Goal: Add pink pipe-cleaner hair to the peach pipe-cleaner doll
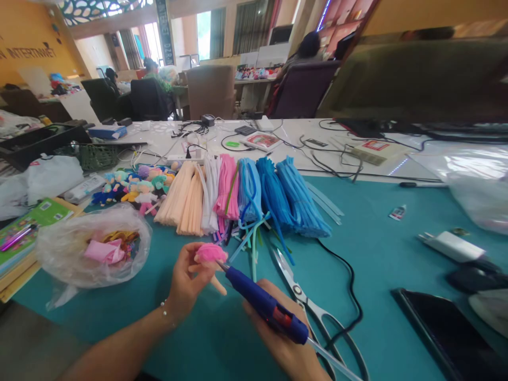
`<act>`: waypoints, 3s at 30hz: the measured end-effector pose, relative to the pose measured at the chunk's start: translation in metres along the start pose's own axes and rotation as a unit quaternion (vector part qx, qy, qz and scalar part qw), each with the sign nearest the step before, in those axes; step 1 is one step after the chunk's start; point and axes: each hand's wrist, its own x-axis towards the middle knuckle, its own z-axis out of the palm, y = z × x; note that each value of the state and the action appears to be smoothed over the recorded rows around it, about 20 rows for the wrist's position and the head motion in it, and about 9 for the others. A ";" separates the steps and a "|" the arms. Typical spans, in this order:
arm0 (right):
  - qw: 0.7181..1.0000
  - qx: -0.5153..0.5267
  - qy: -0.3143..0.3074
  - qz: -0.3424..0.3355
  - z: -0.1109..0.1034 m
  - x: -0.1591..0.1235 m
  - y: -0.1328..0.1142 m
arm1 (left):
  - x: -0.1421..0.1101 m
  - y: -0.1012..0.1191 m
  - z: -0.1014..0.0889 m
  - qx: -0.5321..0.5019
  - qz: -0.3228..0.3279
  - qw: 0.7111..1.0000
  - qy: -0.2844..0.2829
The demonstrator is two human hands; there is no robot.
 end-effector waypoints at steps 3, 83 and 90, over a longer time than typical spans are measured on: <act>1.000 0.001 -0.001 -0.003 0.000 0.000 0.000 | 0.000 -0.001 -0.002 0.001 0.006 1.000 0.006; 1.000 0.003 0.015 0.001 0.007 -0.004 0.019 | 0.001 0.004 0.001 -0.006 0.002 1.000 0.027; 0.998 0.010 0.027 0.052 0.006 -0.006 0.008 | 0.001 0.005 0.002 -0.018 0.000 1.000 0.014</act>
